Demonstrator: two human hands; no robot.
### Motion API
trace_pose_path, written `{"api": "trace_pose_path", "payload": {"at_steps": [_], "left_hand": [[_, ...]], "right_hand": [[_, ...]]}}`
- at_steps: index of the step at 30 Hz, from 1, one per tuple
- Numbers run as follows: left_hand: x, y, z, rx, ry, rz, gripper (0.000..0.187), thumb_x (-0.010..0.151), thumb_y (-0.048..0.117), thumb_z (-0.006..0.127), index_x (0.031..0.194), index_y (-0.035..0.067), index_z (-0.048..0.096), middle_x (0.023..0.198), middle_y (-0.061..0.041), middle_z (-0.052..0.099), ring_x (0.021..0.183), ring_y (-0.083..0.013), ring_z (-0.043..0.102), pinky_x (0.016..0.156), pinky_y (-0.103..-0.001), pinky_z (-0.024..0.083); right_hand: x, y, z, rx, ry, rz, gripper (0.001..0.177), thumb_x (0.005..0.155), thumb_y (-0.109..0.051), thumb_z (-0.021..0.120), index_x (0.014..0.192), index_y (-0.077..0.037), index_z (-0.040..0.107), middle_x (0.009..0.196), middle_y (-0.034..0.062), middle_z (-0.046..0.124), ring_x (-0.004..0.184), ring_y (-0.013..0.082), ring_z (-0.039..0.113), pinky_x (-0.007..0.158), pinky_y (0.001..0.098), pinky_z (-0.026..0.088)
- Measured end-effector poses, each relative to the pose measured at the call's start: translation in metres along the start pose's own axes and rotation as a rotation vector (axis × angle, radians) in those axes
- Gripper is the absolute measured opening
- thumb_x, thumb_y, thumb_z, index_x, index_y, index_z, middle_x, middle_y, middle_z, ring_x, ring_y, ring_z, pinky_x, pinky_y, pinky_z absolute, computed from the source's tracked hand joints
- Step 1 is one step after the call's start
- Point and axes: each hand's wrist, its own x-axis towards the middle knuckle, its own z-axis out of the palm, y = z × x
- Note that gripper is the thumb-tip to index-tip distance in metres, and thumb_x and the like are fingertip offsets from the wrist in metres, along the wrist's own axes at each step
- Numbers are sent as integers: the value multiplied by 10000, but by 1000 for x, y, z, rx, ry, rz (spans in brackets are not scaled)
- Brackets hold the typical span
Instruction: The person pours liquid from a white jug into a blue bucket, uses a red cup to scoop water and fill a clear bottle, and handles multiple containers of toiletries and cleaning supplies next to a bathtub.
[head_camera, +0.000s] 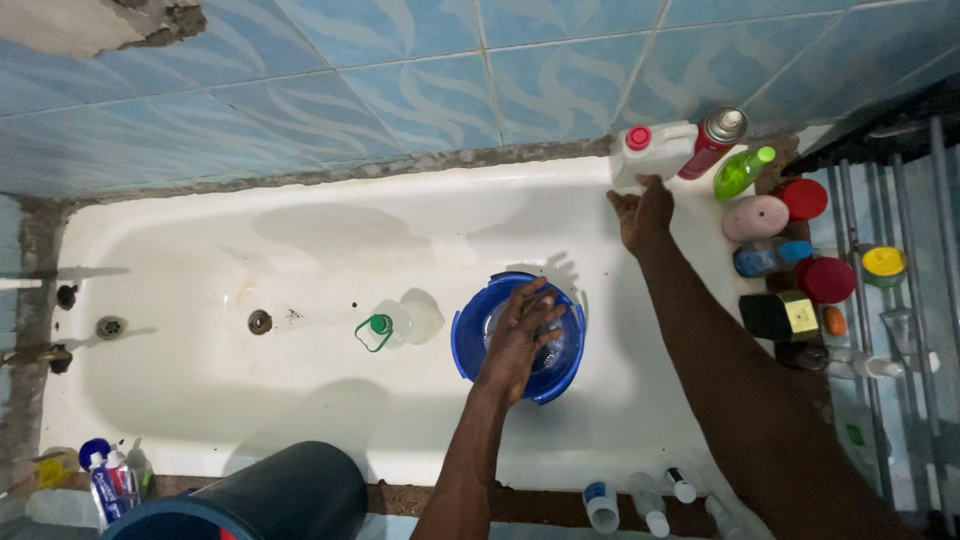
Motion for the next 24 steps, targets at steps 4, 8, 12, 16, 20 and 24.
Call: {"api": "trace_pose_path", "payload": {"at_steps": [4,8,12,16,20,24], "left_hand": [[5,-10,-8,14,6,33,752,915,448,641,1538,117,379,1515,-179,484,1408,-300,512,1136,-462,451],[2,-21,-14,41,21,29,727,932,435,614,1540,121,371,1531,-159,482,1405,-285,514,1134,-461,440],[-12,-32,-21,21,-5,54,712,942,407,615,1540,106,373,1535,-167,487,1412,-298,517,1145,-467,430],[-43,-47,-32,3,-4,46,664,951,368,588,1533,118,389,1536,-133,501,1392,-305,540,1138,-472,446],[-87,-71,-49,25,38,-36,591,1009,389,507,1536,161,373,1565,-96,479,1391,-284,547,1158,-454,414],[-122,-107,-72,36,63,-38,525,1018,370,471,1484,130,485,1508,-139,563,1354,-300,579,1114,-494,490]], "right_hand": [[-13,18,-25,-62,-73,-37,481,924,-172,602,1326,32,432,1106,227,486,1003,366,576,1023,560,591],[-48,36,-51,-129,-147,-7,371,955,-179,548,1245,43,480,1205,279,555,1108,444,626,1017,567,579],[-118,38,-80,-194,-330,-12,341,980,-241,589,1202,-9,475,1213,264,588,1111,443,646,991,569,569],[-213,29,-80,-474,-357,33,268,971,-270,605,1055,-28,527,1107,185,693,1004,306,709,900,492,590],[-320,24,-90,-508,-380,13,274,1060,-265,590,844,-98,566,717,33,584,640,152,586,630,328,550],[-409,30,-113,-760,-166,98,122,938,-235,582,921,-128,640,731,57,636,649,187,623,633,351,562]]}}
